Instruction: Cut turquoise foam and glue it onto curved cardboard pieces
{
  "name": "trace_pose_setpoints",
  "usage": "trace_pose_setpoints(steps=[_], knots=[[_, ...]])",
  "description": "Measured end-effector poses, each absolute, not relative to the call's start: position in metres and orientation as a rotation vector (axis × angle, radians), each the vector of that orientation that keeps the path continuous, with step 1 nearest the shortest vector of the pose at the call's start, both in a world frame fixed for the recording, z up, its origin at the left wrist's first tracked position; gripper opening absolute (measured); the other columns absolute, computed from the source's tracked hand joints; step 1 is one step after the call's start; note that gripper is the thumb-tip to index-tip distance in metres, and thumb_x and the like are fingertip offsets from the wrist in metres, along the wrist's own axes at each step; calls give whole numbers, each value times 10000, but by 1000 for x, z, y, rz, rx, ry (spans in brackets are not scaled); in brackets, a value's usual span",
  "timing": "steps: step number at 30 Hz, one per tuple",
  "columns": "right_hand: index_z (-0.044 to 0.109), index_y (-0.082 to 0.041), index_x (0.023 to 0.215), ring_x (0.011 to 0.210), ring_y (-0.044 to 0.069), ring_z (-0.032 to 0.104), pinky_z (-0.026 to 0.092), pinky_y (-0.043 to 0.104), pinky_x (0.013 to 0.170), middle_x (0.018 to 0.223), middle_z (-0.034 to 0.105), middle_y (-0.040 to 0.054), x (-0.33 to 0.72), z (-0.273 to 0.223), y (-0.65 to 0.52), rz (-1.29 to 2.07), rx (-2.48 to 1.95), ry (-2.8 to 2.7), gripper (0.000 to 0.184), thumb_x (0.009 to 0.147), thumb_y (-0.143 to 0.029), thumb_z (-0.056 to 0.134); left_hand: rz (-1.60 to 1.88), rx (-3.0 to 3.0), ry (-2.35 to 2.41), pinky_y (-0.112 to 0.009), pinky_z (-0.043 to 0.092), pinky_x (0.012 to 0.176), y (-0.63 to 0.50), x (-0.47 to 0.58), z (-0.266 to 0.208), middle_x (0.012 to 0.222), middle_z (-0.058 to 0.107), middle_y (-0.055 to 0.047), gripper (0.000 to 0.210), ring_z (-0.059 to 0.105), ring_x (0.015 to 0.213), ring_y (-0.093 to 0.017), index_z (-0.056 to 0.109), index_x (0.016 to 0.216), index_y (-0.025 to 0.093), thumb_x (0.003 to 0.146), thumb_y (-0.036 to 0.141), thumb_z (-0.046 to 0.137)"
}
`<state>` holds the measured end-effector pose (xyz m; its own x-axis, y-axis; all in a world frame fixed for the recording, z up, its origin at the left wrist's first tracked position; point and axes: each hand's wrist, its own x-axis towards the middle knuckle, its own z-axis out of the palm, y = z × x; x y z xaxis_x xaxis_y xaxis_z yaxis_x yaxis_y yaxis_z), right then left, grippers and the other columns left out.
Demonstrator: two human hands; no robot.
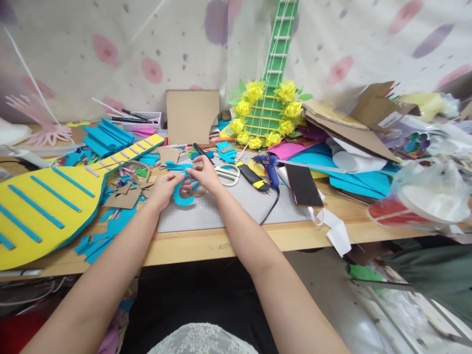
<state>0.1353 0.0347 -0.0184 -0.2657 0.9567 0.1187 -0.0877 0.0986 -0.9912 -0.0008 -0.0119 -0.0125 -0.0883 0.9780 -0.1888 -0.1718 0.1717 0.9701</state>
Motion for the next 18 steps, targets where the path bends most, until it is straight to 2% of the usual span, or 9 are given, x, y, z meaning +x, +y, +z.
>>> trace_pose_setpoints(steps=[4, 10, 14, 18], knots=[[386, -215, 866, 534, 87, 548, 434, 252, 579, 583, 530, -109, 133, -17, 32, 1379, -926, -1387, 451, 591, -355, 715, 1185, 813, 1191, -265, 505, 467, -12, -2, -10, 532, 635, -36, 163, 614, 477, -166, 629, 662, 111, 686, 253, 707], [393, -213, 855, 529, 86, 541, 429, 248, 569, 563, 518, -119, 132, -18, 30, 1415, -924, -1375, 482, 558, -382, 733, 1074, 740, 1147, -257, 502, 424, -11, -7, -7, 585, 660, -85, 127, 631, 479, -177, 649, 770, 80, 782, 191, 587], [391, -211, 850, 533, 80, 532, 425, 239, 567, 569, 517, -118, 133, -18, 30, 1402, -922, -1398, 476, 564, -384, 730, 1098, 768, 1210, -257, 511, 438, -12, -6, -9, 602, 669, -83, 206, 646, 515, -181, 650, 802, 90, 822, 273, 559], [380, -216, 858, 540, 83, 531, 428, 237, 561, 568, 503, -120, 131, -21, 31, 1379, -924, -1424, 443, 602, -378, 703, 1140, 876, 1233, -268, 527, 483, -12, -4, -15, 581, 655, -52, 248, 642, 520, -176, 631, 734, 109, 719, 349, 688]])
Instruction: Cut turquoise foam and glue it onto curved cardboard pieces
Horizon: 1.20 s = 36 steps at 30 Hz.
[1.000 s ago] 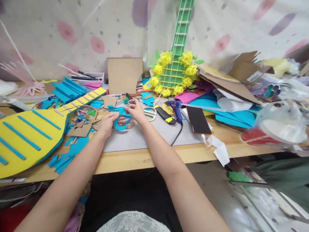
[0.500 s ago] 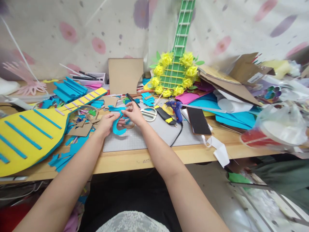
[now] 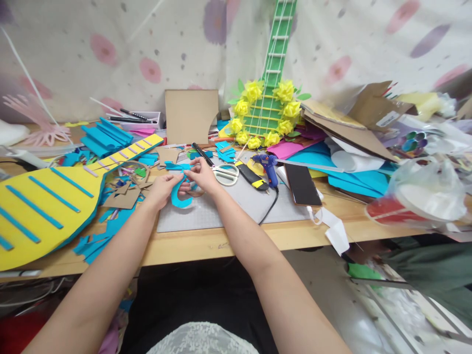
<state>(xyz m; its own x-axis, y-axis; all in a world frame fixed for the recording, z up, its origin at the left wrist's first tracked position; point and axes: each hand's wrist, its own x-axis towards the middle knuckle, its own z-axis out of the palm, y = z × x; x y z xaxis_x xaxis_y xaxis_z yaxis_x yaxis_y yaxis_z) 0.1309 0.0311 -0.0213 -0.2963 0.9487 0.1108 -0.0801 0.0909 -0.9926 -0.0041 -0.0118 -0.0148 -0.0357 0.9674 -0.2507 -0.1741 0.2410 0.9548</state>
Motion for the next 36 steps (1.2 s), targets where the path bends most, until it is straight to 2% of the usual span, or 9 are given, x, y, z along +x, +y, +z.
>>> trace_pose_setpoints(steps=[3, 10, 16, 19, 24, 27, 31, 34, 36], knots=[[386, -215, 872, 557, 86, 541, 437, 248, 578, 598, 516, -107, 129, -25, 31, 1382, -909, -1443, 410, 628, -366, 679, 1198, 894, 1239, -269, 523, 485, -11, -4, -18, 543, 636, -34, 240, 628, 492, -168, 606, 670, 117, 674, 328, 721], [387, -212, 934, 554, 82, 539, 429, 243, 579, 606, 503, -115, 130, -26, 31, 1427, -874, -1447, 474, 594, -299, 707, 1236, 782, 1205, -263, 520, 477, -12, -3, -13, 516, 617, -38, 207, 610, 456, -154, 593, 654, 108, 698, 279, 700], [388, -215, 959, 588, 104, 589, 471, 265, 594, 632, 561, -91, 135, -22, 29, 1558, -811, -1404, 466, 636, -350, 696, 1236, 719, 1216, -284, 536, 482, -14, -1, -8, 508, 624, -43, 132, 602, 425, -153, 587, 673, 100, 731, 202, 645], [399, -208, 948, 579, 108, 590, 471, 261, 590, 612, 563, -82, 134, -23, 29, 1517, -843, -1415, 431, 666, -369, 682, 1218, 747, 1224, -277, 525, 457, -13, -1, -10, 500, 619, -37, 158, 590, 405, -150, 584, 676, 103, 718, 231, 666], [384, -208, 904, 503, 90, 542, 442, 236, 545, 566, 507, -110, 132, -25, 32, 1389, -947, -1407, 410, 642, -290, 689, 1193, 873, 1219, -264, 514, 447, -12, -3, -17, 543, 640, -47, 274, 624, 465, -173, 609, 705, 103, 648, 335, 743], [368, -214, 871, 475, 84, 523, 415, 224, 515, 542, 483, -121, 132, -25, 34, 1304, -1001, -1359, 362, 655, -270, 652, 1163, 942, 1177, -247, 511, 457, -12, -5, -18, 582, 658, -50, 282, 637, 499, -172, 619, 718, 105, 603, 304, 782], [368, -221, 866, 470, 76, 516, 414, 227, 513, 550, 490, -126, 133, -27, 37, 1284, -991, -1340, 358, 649, -294, 643, 1092, 870, 1139, -243, 513, 478, -12, -8, -14, 606, 669, -74, 178, 642, 519, -165, 645, 732, 82, 659, 213, 743], [366, -224, 871, 478, 71, 521, 417, 227, 520, 566, 492, -128, 134, -29, 39, 1292, -962, -1311, 379, 641, -321, 652, 1052, 787, 1049, -250, 525, 504, -11, -11, -8, 702, 701, -117, 110, 663, 579, -176, 665, 785, 67, 703, 139, 685], [367, -220, 873, 491, 71, 527, 421, 228, 534, 573, 486, -125, 135, -30, 40, 1308, -924, -1317, 397, 634, -335, 662, 1049, 747, 1024, -264, 538, 519, -10, -14, -6, 760, 711, -139, 131, 675, 616, -189, 670, 821, 65, 750, 171, 644]])
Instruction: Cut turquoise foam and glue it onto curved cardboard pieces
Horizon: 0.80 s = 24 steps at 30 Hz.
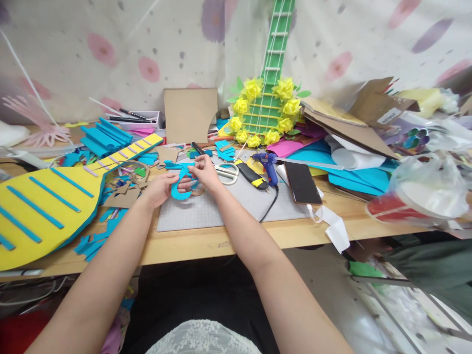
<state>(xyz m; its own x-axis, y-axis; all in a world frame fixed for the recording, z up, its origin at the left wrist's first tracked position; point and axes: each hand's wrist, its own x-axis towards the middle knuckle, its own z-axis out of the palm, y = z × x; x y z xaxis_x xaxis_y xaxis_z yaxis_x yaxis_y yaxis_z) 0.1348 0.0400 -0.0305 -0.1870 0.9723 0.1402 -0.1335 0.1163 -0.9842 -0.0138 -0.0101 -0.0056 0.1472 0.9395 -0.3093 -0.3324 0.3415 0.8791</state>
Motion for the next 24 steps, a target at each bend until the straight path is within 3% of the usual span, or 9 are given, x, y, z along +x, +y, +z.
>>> trace_pose_setpoints(steps=[4, 13, 18, 24], knots=[[372, -221, 884, 518, 74, 531, 420, 222, 545, 582, 484, -121, 135, -30, 38, 1380, -845, -1365, 442, 612, -349, 696, 1088, 743, 1124, -266, 546, 516, -11, -15, -5, 752, 711, -137, 223, 680, 623, -195, 672, 845, 74, 795, 285, 619], [382, -225, 885, 524, 67, 536, 447, 233, 556, 610, 495, -118, 134, -29, 37, 1405, -854, -1295, 435, 616, -372, 689, 1143, 747, 1117, -276, 556, 555, -11, -9, -6, 762, 711, -112, 146, 679, 631, -181, 671, 868, 86, 783, 198, 630], [370, -228, 875, 504, 69, 523, 430, 232, 532, 602, 486, -114, 132, -31, 38, 1361, -861, -1298, 426, 637, -396, 680, 1158, 671, 1193, -219, 514, 494, -7, -16, -6, 660, 695, -97, 152, 670, 600, -169, 668, 762, 93, 805, 219, 594], [365, -237, 911, 494, 72, 509, 426, 228, 535, 582, 476, -121, 132, -30, 37, 1303, -870, -1252, 446, 633, -384, 682, 1140, 833, 1119, -218, 514, 510, -8, -23, -10, 657, 697, -76, 130, 640, 535, -142, 674, 743, 101, 684, 208, 719]])
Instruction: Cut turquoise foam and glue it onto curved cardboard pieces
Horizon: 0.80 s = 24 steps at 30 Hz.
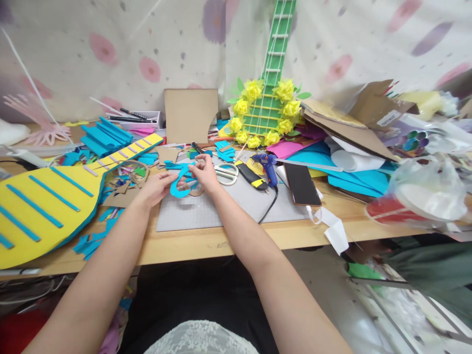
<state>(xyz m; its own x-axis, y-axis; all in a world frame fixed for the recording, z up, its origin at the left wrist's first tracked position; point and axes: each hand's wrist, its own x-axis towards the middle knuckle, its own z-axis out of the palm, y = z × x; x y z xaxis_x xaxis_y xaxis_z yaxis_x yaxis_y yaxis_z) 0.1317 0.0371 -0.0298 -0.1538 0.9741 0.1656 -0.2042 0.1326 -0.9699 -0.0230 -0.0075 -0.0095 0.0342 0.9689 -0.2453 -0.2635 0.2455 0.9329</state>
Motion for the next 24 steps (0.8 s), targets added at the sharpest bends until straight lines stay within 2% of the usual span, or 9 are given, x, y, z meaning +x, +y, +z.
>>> trace_pose_setpoints(steps=[7, 10, 13, 19, 21, 24], knots=[[375, -239, 939, 555, 87, 528, 449, 233, 581, 609, 473, -96, 132, -32, 40, 1321, -887, -1189, 431, 656, -366, 674, 1112, 790, 1159, -188, 504, 504, -6, -23, -10, 663, 701, -81, 75, 635, 522, -119, 689, 780, 99, 757, 155, 645], [371, -241, 940, 572, 87, 537, 463, 238, 596, 633, 500, -88, 133, -34, 43, 1361, -878, -1141, 453, 654, -401, 684, 1083, 747, 1143, -192, 504, 487, -8, -23, -6, 654, 699, -86, 137, 625, 496, -117, 683, 787, 92, 813, 195, 596], [383, -239, 936, 573, 80, 539, 473, 236, 604, 647, 521, -85, 134, -35, 43, 1372, -863, -1113, 463, 645, -425, 693, 983, 744, 1019, -240, 540, 536, -11, -24, -2, 739, 716, -114, 221, 664, 571, -154, 685, 864, 89, 849, 270, 560], [392, -233, 944, 560, 87, 555, 480, 249, 606, 650, 551, -81, 132, -32, 40, 1372, -925, -1142, 438, 671, -420, 679, 908, 740, 892, -276, 562, 662, -14, -24, -3, 811, 725, -121, 202, 691, 693, -175, 685, 963, 87, 846, 166, 540], [399, -230, 948, 564, 93, 559, 475, 253, 605, 668, 572, -69, 133, -27, 39, 1313, -991, -1205, 390, 702, -389, 656, 970, 722, 880, -261, 559, 674, -13, -24, -4, 787, 723, -106, 186, 687, 682, -159, 688, 942, 95, 842, 160, 544], [461, -206, 846, 549, 87, 526, 440, 237, 580, 664, 574, -48, 142, -14, 42, 1125, -1122, -1337, 204, 772, -361, 570, 1115, 672, 861, -244, 558, 661, -10, -24, -6, 759, 714, -71, 157, 676, 661, -135, 680, 913, 106, 840, 156, 551]])
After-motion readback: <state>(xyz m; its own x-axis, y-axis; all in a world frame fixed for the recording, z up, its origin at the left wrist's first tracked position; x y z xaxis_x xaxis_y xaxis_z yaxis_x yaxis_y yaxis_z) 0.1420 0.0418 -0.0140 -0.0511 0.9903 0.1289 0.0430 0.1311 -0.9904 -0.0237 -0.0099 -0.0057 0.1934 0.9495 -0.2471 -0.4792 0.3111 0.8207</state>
